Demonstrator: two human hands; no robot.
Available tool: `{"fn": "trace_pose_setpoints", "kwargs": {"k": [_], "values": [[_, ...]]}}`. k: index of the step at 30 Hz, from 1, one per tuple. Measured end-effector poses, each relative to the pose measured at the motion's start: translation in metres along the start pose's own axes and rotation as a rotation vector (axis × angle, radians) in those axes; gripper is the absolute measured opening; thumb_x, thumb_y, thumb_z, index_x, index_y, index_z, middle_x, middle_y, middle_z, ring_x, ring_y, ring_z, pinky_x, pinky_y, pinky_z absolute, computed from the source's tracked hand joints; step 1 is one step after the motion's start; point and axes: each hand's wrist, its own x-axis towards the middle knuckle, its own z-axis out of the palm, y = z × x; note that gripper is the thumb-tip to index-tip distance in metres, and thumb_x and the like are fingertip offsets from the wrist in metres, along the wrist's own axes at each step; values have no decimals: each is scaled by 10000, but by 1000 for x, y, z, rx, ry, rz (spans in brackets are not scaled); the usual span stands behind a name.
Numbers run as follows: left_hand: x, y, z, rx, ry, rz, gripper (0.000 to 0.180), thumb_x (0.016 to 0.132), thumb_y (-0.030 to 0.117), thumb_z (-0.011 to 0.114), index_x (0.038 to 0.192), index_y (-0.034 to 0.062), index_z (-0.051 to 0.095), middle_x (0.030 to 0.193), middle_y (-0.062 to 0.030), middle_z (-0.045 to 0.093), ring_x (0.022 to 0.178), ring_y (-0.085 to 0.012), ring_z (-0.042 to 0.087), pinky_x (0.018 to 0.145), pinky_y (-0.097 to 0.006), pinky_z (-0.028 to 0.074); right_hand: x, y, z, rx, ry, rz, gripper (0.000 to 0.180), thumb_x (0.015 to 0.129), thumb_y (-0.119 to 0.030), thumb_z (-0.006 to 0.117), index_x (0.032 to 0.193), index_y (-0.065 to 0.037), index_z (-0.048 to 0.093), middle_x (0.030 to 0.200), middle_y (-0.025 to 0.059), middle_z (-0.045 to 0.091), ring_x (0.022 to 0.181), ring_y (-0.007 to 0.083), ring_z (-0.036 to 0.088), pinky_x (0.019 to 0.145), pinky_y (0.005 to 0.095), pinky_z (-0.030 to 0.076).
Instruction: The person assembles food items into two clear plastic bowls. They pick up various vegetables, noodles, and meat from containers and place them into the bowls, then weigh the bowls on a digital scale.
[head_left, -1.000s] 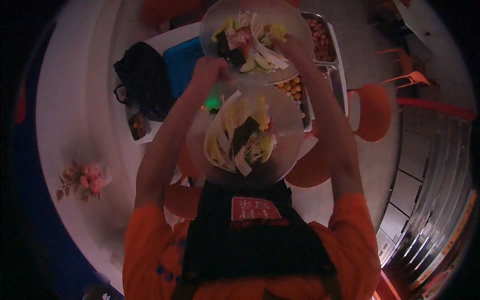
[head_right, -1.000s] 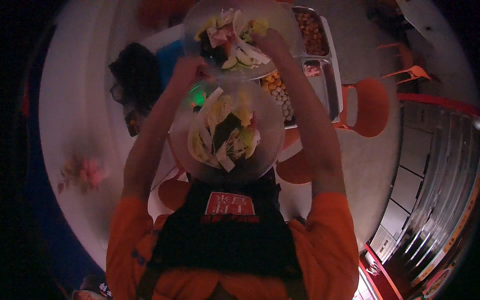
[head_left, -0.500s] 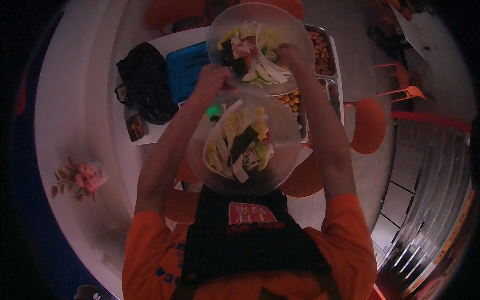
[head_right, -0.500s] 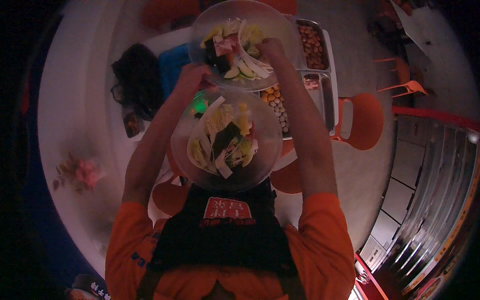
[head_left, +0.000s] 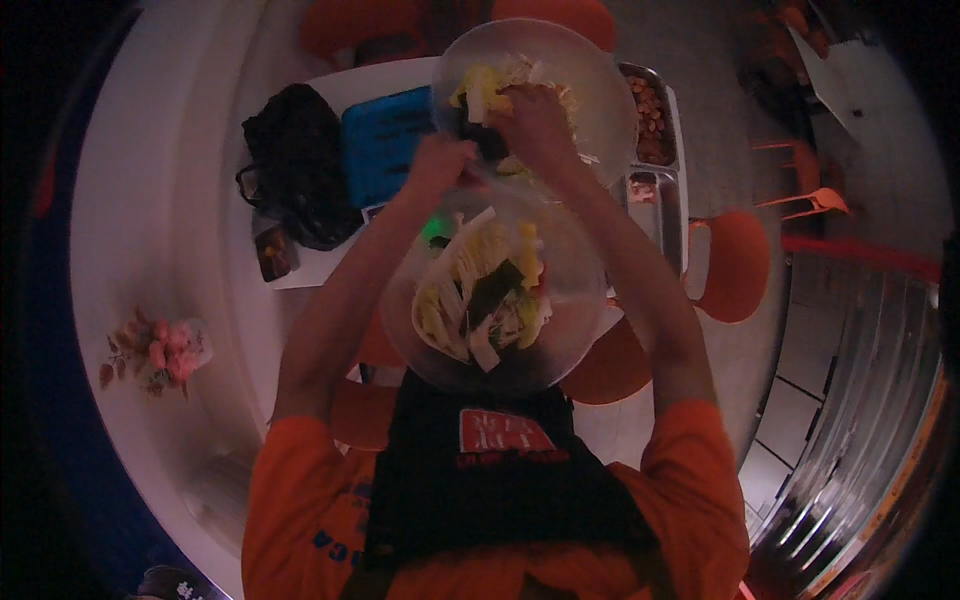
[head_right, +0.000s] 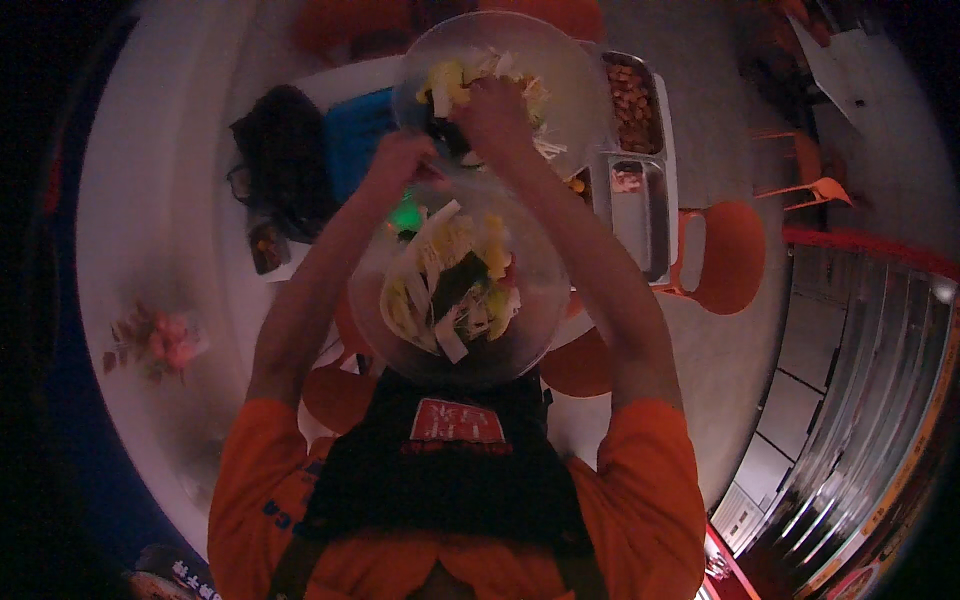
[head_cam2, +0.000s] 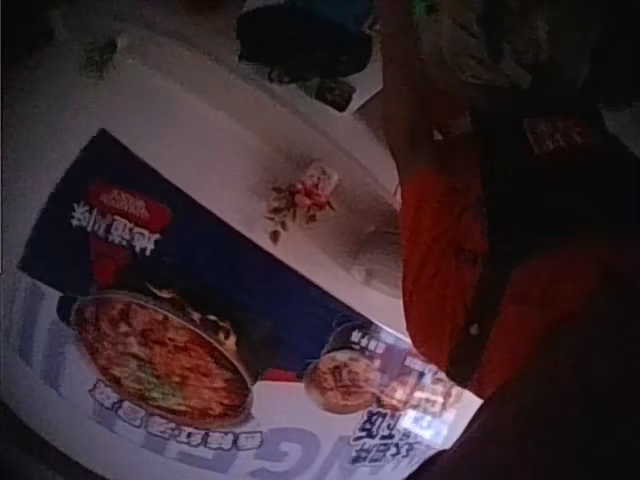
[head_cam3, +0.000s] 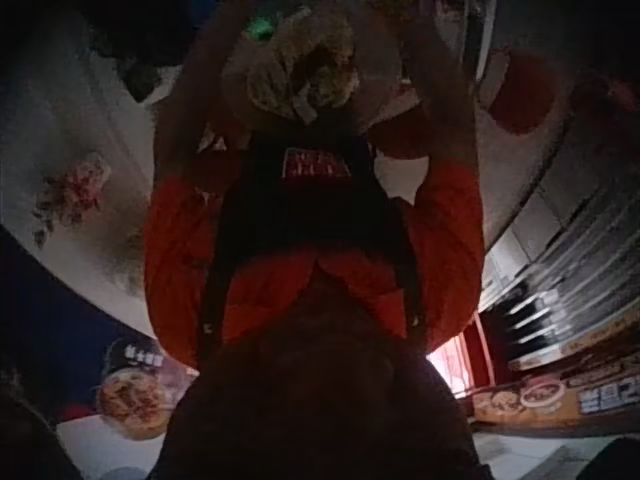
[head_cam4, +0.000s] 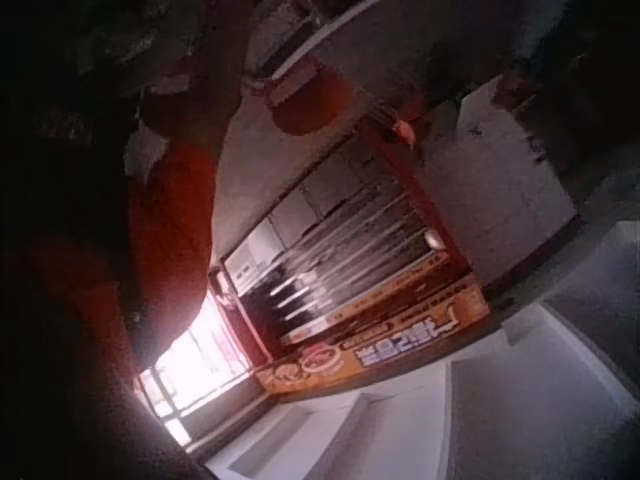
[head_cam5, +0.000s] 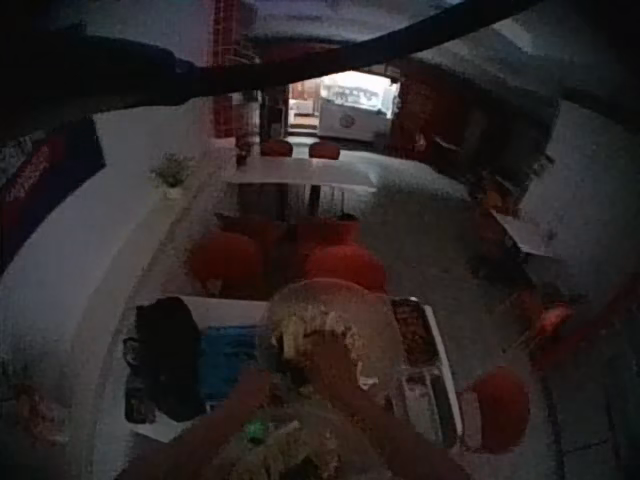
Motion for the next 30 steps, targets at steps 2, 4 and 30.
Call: {"fn": "trace_pose_setpoints", "kwargs": {"k": [2, 4, 30], "values": [[-1, -2, 3, -64, -44, -6, 183, 776, 99, 569, 853, -67, 573, 796, -163, 598, 603, -289, 641, 556, -375, 561, -11, 23, 5, 14, 8, -7, 317, 811, -280, 594, 1037, -60, 629, 1094, 135, 596, 1095, 334, 511, 926, 441, 413], [0, -5, -3, -34, -81, 14, 161, 779, 90, 562, 825, -63, 577, 800, -158, 597, 611, -283, 646, 561, -371, 561, -21, 21, 5, 106, -192, -189, 335, 821, -274, 583, 1066, -48, 620, 1075, 159, 604, 1080, 336, 532, 919, 433, 422], [5, -15, -14, -173, -106, 46, 146, 769, 63, 568, 799, -80, 569, 735, -164, 612, 626, -285, 661, 563, -374, 564, -29, -3, -20, 420, -334, 140, 263, 814, -208, 619, 1004, -27, 631, 970, 183, 620, 907, 346, 602, 793, 409, 477]]}}
